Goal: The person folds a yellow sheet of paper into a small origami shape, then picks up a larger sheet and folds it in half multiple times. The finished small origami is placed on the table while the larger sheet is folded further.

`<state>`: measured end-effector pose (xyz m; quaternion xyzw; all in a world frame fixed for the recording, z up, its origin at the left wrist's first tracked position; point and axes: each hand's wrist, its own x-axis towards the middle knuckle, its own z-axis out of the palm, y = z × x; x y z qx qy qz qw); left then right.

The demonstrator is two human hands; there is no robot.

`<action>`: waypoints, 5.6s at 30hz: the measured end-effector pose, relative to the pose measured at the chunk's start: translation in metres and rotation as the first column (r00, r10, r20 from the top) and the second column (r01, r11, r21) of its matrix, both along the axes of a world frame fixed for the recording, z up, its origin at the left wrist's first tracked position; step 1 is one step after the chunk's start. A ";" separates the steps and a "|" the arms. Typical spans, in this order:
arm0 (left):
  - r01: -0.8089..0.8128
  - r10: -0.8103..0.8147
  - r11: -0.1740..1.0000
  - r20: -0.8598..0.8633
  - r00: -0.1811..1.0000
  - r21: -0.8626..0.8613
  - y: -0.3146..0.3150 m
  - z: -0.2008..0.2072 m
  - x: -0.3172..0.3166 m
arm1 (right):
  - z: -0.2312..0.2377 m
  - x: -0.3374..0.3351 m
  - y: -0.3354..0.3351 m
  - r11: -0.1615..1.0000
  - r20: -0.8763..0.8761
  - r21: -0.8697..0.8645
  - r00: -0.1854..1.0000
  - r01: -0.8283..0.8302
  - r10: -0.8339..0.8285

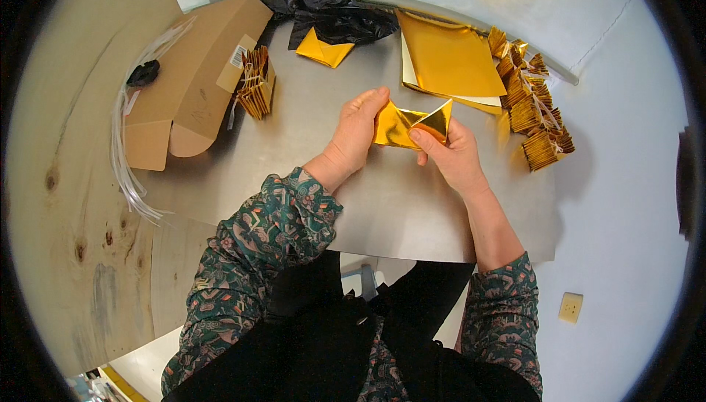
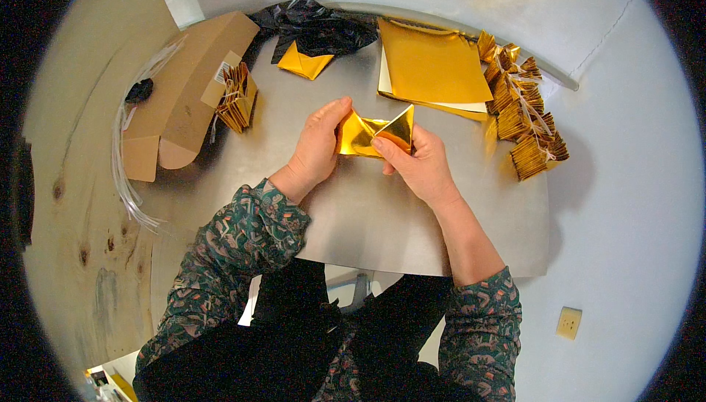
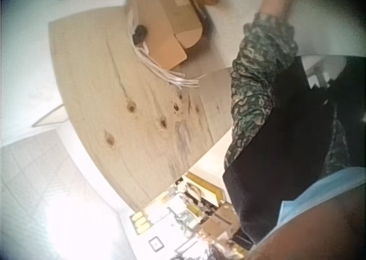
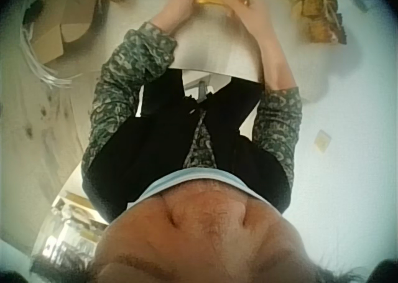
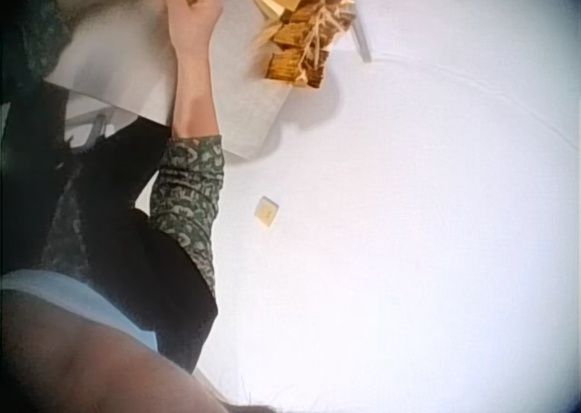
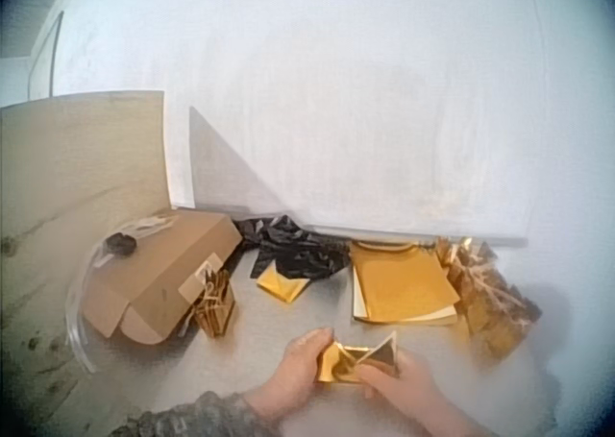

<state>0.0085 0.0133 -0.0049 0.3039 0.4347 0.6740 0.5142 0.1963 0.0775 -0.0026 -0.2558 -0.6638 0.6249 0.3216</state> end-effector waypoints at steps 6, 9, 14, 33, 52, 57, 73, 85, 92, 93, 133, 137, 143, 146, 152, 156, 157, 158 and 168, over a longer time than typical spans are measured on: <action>-0.057 0.058 0.998 -0.039 0.998 0.008 0.000 -0.001 -0.002 | -0.001 -0.001 -0.002 0.999 -0.030 -0.035 0.999 -0.031 0.030; -0.046 0.047 0.998 -0.032 0.998 0.041 0.001 0.001 -0.002 | 0.000 -0.001 -0.001 0.997 -0.063 -0.062 0.997 -0.043 0.039; 0.225 -0.231 0.972 -0.088 0.969 -0.072 -0.005 0.012 -0.009 | 0.002 0.001 0.004 0.997 -0.114 -0.075 0.993 0.021 -0.030; 0.326 -0.332 0.943 -0.160 0.930 -0.065 0.003 0.006 -0.019 | 0.009 0.009 0.013 0.987 -0.106 0.051 0.983 0.156 -0.150; -0.110 0.159 0.987 -0.825 0.542 0.118 0.002 -0.005 -0.003 | 0.000 0.010 0.013 0.973 -0.274 -0.193 0.959 -0.129 0.073; -0.071 0.420 0.902 -0.831 0.365 0.425 0.006 -0.009 -0.009 | -0.002 0.008 0.017 0.935 -0.406 -0.243 0.903 -0.259 0.145; 0.081 -0.032 0.988 -0.337 0.941 0.133 0.000 -0.002 0.004 | 0.001 0.000 0.005 0.999 -0.196 0.025 0.980 -0.032 0.037; 0.184 -0.169 0.983 -0.332 0.928 0.015 -0.003 0.005 -0.005 | 0.014 0.001 0.003 0.434 0.017 0.878 0.891 0.204 -0.453; 0.253 -0.243 0.967 -0.275 0.930 0.003 0.002 -0.005 -0.009 | 0.009 0.000 0.005 0.494 0.032 0.840 0.888 0.225 -0.460; 0.257 -0.247 0.966 -0.273 0.930 0.002 0.002 -0.006 -0.008 | 0.009 0.000 0.005 0.504 0.029 0.832 0.887 0.233 -0.460; 0.332 -0.271 0.937 -0.364 0.891 0.113 -0.004 -0.006 0.004 | -0.005 0.001 0.007 0.949 0.000 0.271 0.986 0.163 -0.170; 0.310 -0.298 0.951 -0.228 0.927 0.018 -0.001 -0.002 -0.003 | -0.001 0.002 0.008 0.971 -0.099 0.151 0.980 0.184 -0.171; 0.216 -0.211 0.976 -0.126 0.969 0.026 0.000 0.002 -0.006 | 0.006 0.003 0.003 0.995 -0.060 -0.020 0.994 0.094 -0.095; 0.217 -0.211 0.976 -0.125 0.969 0.033 -0.001 0.002 -0.002 | 0.003 0.001 0.005 0.999 -0.059 -0.021 0.997 0.049 -0.051; 0.257 -0.250 0.965 -0.106 0.962 0.052 -0.003 0.002 0.000 | -0.002 0.002 0.006 0.998 -0.121 -0.013 0.990 0.064 -0.065; 0.287 -0.274 0.956 -0.168 0.947 0.064 -0.004 0.003 0.000 | -0.003 0.002 0.007 0.998 -0.152 -0.005 0.987 0.056 -0.056; 0.291 -0.279 0.955 -0.180 0.943 0.049 -0.004 0.003 0.000 | -0.003 0.003 0.007 0.999 -0.150 -0.003 0.987 0.054 -0.053; 0.296 -0.285 0.955 -0.188 0.940 0.029 -0.004 0.004 -0.001 | -0.003 0.003 0.007 0.998 -0.150 -0.003 0.987 0.055 -0.055; 0.312 -0.310 0.950 -0.138 0.941 -0.009 -0.003 0.003 0.000 | -0.004 0.002 0.007 0.997 -0.165 -0.040 0.984 0.066 -0.071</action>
